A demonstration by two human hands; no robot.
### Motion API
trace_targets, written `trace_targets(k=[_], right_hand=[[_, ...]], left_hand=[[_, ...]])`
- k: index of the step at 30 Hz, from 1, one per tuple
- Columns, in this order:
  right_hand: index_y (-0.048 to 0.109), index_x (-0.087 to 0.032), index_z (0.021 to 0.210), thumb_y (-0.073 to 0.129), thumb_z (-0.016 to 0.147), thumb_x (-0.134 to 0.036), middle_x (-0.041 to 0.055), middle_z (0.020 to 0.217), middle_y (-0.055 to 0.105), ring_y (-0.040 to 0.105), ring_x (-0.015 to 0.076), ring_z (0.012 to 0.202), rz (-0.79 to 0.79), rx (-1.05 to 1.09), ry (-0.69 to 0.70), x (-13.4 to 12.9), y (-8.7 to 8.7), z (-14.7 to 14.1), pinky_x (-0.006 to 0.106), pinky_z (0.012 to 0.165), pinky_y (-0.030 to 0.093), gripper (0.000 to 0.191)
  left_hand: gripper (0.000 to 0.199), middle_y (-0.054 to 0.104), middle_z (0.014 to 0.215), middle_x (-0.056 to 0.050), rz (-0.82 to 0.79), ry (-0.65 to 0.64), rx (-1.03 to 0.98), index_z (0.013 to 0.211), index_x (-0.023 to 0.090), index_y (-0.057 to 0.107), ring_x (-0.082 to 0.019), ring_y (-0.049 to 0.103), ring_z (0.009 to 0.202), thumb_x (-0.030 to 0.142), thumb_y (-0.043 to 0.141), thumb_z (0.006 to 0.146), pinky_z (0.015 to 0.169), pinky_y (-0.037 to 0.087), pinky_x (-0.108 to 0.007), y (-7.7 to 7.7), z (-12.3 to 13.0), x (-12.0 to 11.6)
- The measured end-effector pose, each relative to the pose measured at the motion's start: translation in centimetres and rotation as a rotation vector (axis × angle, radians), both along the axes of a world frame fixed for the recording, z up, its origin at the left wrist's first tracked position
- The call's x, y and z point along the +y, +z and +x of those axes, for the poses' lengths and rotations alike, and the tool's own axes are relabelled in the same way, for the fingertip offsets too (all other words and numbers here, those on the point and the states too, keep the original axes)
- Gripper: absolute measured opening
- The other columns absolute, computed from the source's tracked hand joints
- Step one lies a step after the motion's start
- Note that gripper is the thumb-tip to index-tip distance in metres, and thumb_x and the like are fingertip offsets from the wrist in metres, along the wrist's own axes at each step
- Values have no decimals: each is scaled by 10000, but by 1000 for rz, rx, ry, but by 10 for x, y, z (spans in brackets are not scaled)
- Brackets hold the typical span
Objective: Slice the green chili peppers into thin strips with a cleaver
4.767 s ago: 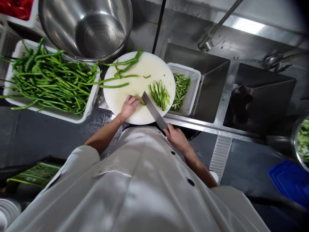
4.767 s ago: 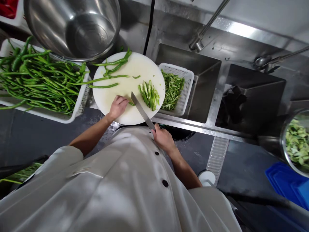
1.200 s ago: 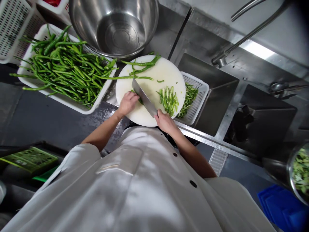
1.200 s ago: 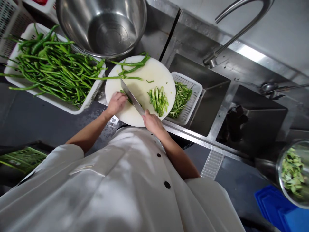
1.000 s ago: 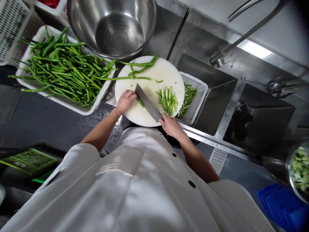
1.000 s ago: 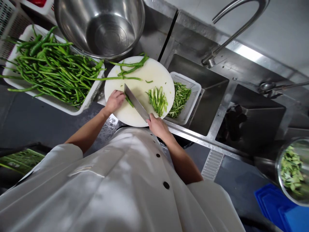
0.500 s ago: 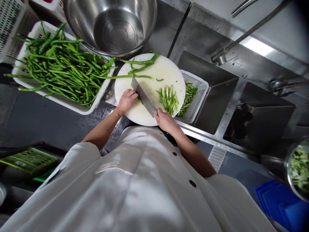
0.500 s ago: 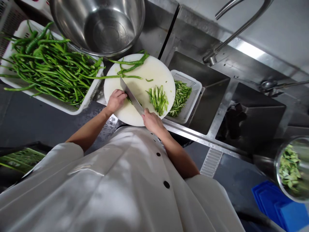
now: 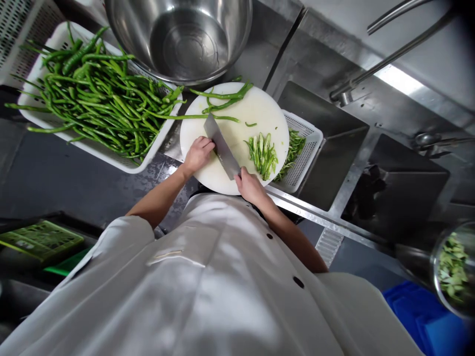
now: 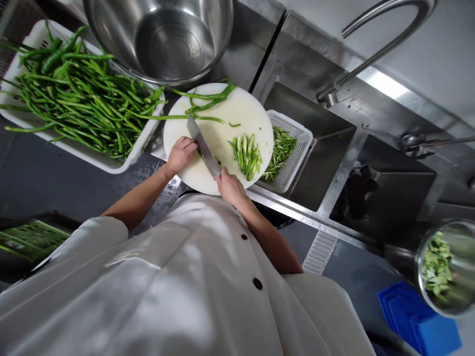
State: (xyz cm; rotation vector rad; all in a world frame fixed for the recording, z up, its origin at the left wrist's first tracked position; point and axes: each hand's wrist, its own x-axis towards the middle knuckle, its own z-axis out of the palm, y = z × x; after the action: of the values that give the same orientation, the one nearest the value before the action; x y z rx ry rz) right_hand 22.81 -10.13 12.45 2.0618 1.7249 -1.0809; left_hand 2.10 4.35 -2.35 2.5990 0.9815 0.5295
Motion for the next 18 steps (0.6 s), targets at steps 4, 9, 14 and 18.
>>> trace_targets(k=[4, 9, 14, 18], right_hand=[[495, -118, 1478, 332, 1143, -360, 177, 1240, 759, 691, 307, 1163, 47, 23, -58, -16, -13, 12, 326, 926, 472, 444], [537, -164, 1440, 377, 1137, -389, 149, 1207, 769, 706, 283, 1112, 27, 89, -30, -43, -10, 18, 307, 888, 471, 409], [596, -191, 1330, 407, 1127, -362, 132, 1221, 769, 707, 257, 1101, 41, 116, -112, -38, -16, 17, 290, 888, 480, 325], [558, -144, 1392, 367, 1124, -375, 107, 1037, 785, 727, 226, 796, 7, 110, -294, -48, -14, 51, 306, 815, 511, 402]], left_hand=[[259, 684, 1080, -98, 16, 24, -19, 1026, 210, 657, -248, 596, 1025, 149, 406, 1024, 929, 526, -406, 9, -11, 17], [264, 651, 1201, -139, 121, 218, -14, 1204, 163, 610, -306, 565, 1201, 352, 470, 1084, 1060, 461, -487, 17, -35, 85], [258, 613, 910, -83, 44, 92, 8, 1046, 203, 641, -261, 613, 999, 353, 433, 1070, 991, 501, -424, 13, -39, 119], [274, 637, 977, -108, 68, 203, -60, 1081, 229, 669, -272, 608, 980, 319, 410, 1073, 942, 519, -434, 32, -44, 83]])
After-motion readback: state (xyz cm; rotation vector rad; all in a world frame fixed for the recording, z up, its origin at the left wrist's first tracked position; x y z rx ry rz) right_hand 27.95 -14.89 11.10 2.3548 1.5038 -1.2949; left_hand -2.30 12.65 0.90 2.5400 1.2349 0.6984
